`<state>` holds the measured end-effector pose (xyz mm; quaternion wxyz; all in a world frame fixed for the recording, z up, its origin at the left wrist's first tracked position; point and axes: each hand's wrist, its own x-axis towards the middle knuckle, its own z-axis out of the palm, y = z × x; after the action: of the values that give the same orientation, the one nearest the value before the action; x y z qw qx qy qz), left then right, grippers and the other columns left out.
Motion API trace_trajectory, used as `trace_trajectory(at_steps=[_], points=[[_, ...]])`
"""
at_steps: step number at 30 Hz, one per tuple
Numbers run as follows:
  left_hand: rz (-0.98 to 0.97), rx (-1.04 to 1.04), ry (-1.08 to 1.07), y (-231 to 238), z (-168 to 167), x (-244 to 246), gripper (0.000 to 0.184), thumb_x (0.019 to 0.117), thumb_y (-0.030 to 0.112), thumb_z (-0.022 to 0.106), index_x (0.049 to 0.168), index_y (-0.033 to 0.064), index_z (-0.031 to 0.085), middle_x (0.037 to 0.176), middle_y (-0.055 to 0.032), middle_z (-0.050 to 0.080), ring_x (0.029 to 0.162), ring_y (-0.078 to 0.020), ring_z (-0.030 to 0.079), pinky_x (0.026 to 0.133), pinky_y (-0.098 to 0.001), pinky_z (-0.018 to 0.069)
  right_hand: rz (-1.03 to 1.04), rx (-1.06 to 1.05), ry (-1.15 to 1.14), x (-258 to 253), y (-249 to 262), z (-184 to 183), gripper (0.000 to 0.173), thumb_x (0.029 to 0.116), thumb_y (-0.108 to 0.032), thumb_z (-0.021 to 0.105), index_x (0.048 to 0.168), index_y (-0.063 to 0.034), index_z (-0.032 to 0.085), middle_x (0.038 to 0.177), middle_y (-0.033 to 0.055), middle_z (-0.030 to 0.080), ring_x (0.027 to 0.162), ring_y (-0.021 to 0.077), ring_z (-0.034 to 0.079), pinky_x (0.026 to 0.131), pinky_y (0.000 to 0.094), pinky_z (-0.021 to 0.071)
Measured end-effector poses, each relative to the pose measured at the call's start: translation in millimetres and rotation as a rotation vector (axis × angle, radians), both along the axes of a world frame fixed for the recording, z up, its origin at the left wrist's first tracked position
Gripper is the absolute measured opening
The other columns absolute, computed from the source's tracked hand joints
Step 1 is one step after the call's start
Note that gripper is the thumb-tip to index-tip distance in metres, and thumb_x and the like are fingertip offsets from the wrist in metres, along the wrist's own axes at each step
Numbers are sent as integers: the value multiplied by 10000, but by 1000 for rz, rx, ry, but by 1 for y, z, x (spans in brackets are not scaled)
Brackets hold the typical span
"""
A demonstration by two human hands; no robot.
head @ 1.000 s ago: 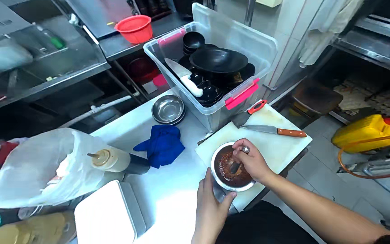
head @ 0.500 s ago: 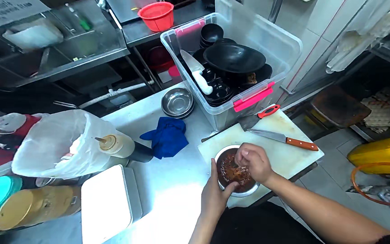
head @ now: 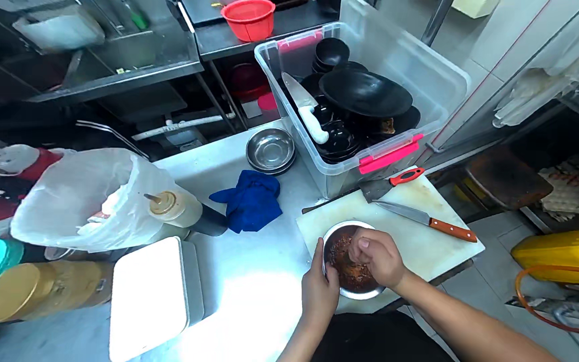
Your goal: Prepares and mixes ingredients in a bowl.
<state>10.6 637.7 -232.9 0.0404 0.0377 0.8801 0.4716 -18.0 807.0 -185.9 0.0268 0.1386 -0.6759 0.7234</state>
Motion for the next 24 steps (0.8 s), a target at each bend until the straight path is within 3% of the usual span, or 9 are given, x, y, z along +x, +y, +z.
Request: trace_trajectory(at_steps=[4, 8, 11, 13, 17, 20, 24], points=[[11, -2, -25, -1, -1, 2, 592, 968, 140, 512, 1554, 90, 442, 790, -77, 726, 560, -154, 641, 593, -390, 582, 78, 133, -13, 2, 2, -12, 409, 1049, -311, 386, 724, -127, 553, 604, -63, 458, 537, 25, 438, 532, 228, 396], [13, 1, -10, -1, -3, -1, 600, 957, 141, 512, 1552, 96, 449, 772, -67, 721, 544, -141, 630, 573, -377, 574, 20, -7, 18, -7, -1, 9, 464, 1071, -422, 405, 709, -163, 535, 581, -74, 437, 504, 34, 422, 500, 233, 395], [9, -10, -33, -1, -2, 3, 603, 962, 147, 516, 1559, 115, 441, 815, -74, 735, 596, -157, 662, 620, -391, 590, 42, 88, -12, -2, -8, -16, 411, 1041, -323, 407, 703, -132, 541, 590, -59, 449, 521, 40, 434, 516, 242, 397], [13, -13, -34, -1, -2, 3, 605, 961, 148, 519, 1559, 113, 440, 806, -70, 732, 588, -157, 658, 614, -395, 588, 78, 131, -8, -3, -5, -13, 401, 1041, -296, 398, 702, -132, 534, 591, -65, 435, 523, 28, 420, 515, 228, 376], [8, -33, -38, -1, -1, 1, 595, 967, 154, 504, 1557, 114, 444, 816, -76, 736, 609, -169, 672, 630, -408, 593, 7, 86, 85, -12, -1, -1, 459, 1069, -376, 399, 702, -137, 534, 582, -49, 463, 510, 46, 452, 495, 236, 415], [-1, -43, -58, 0, 3, 2, 594, 975, 157, 505, 1563, 119, 435, 814, -85, 731, 623, -180, 674, 645, -413, 591, 48, 150, 17, -5, -1, -18, 426, 1051, -344, 401, 702, -134, 526, 578, -53, 439, 505, 45, 429, 499, 243, 388], [-2, -42, -74, -1, 4, -2, 601, 973, 157, 503, 1568, 129, 429, 841, -89, 738, 645, -182, 686, 661, -412, 595, 29, 85, 50, -18, 0, 2, 440, 1056, -362, 393, 695, -145, 523, 572, -51, 436, 493, 57, 431, 489, 249, 401]])
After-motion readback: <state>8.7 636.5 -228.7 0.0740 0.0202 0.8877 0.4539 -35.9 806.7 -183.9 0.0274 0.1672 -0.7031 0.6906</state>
